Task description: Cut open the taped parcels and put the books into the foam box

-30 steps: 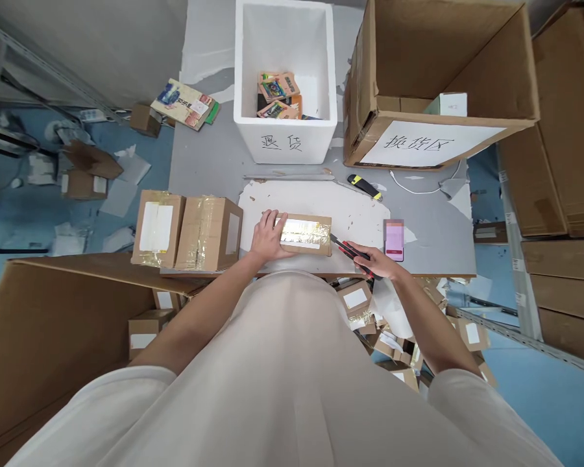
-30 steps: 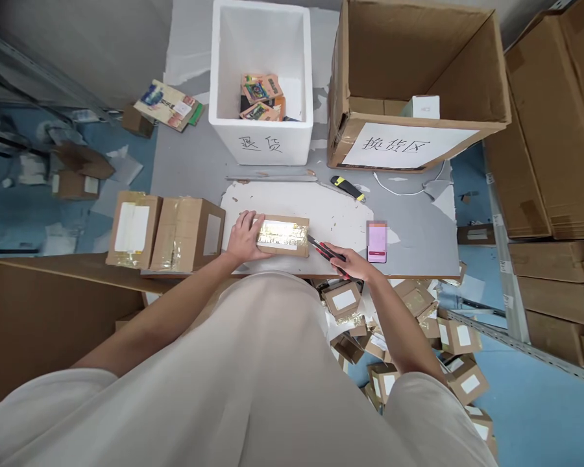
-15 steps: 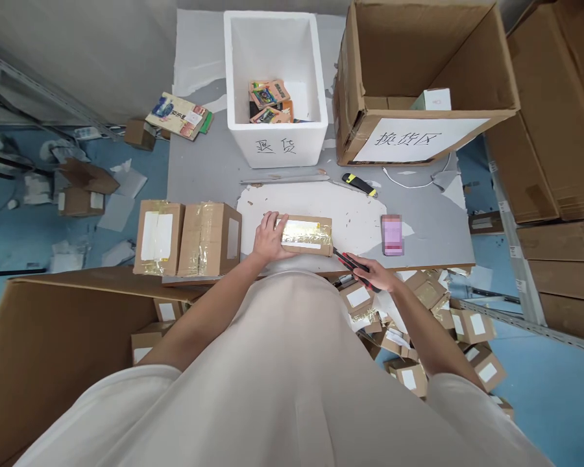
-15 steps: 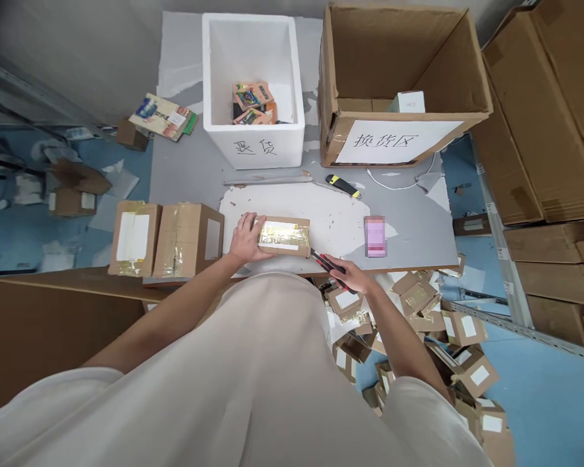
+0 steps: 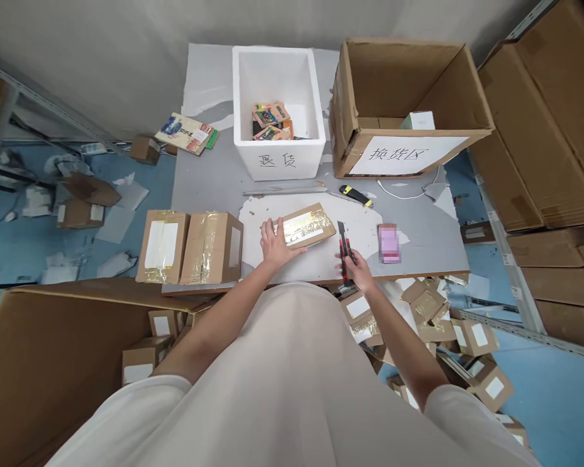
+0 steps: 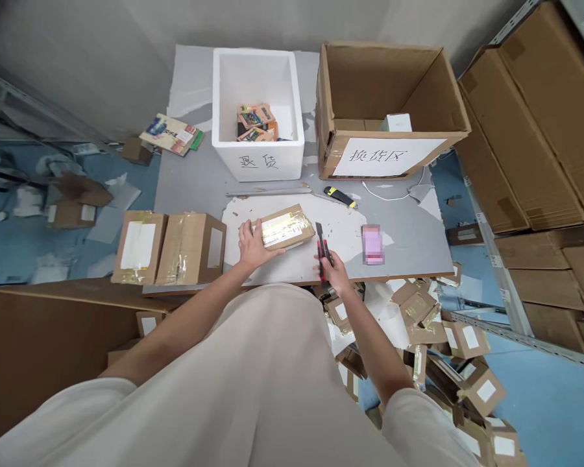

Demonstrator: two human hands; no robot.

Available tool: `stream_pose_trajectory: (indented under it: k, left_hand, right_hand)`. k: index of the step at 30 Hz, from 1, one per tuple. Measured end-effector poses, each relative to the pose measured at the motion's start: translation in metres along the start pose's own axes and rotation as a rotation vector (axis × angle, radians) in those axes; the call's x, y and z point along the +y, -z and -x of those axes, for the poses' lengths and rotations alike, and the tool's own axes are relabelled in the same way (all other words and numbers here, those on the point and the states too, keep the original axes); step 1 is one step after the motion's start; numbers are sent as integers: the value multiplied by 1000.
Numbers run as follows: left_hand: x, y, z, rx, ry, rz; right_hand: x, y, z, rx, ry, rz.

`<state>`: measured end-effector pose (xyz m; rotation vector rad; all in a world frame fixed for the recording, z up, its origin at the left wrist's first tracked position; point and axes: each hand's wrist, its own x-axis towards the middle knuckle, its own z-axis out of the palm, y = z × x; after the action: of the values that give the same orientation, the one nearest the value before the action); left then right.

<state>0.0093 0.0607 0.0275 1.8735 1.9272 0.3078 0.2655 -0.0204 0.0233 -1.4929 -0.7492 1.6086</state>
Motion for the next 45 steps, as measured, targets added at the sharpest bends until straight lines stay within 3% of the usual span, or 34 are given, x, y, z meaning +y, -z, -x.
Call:
stream_pose_trajectory:
  k: [3,6,12,16,19,24,27,30,35,38,40,43,45]
  left_hand:
    - [-6,5,7,-18,-20,44]
    - [-18,9,21,2,-33,104]
    - [-25,4,56,-107,-46,382]
    - [-27,4,59,-165,-39,441]
    - [-30,14,31,-106,-82,346]
    - [-27,33,-65,0,-233,190]
    - [-22,34,-108,-123,-282,138]
    - [-21,30,-123,-231,-247,117]
    - [-30,30,-102,-120,-95,157]
    - [-41,31,-67,-51,68,141]
    - [-46,28,-35,-71,164,160]
    - [-52,22,8,-109,276,273]
    - [-53,19,23,-31,287,313]
  right_hand:
    - [-3,-46,-34,42,53,-125]
    - [-11,-69,-62,70,77,-169]
    - [-30,-72,-95,59,74,-185]
    - [-28,-64,-87,53,80,-159]
    - [-17,-51,-61,105,42,-107]
    - [11,-40,-5,153,-171,-218]
    - [22,-49,13,68,-284,-325]
    - [26,-61,13,28,-275,-353]
    - [17,-59,-10,111,-193,-339]
    - [-1,-45,-36,185,-104,-324]
    - [-17,-37,-57,211,-49,-310]
    - [-37,-32,-82,149,-35,-225]
    - [-44,-29,-89,82,-28,-136]
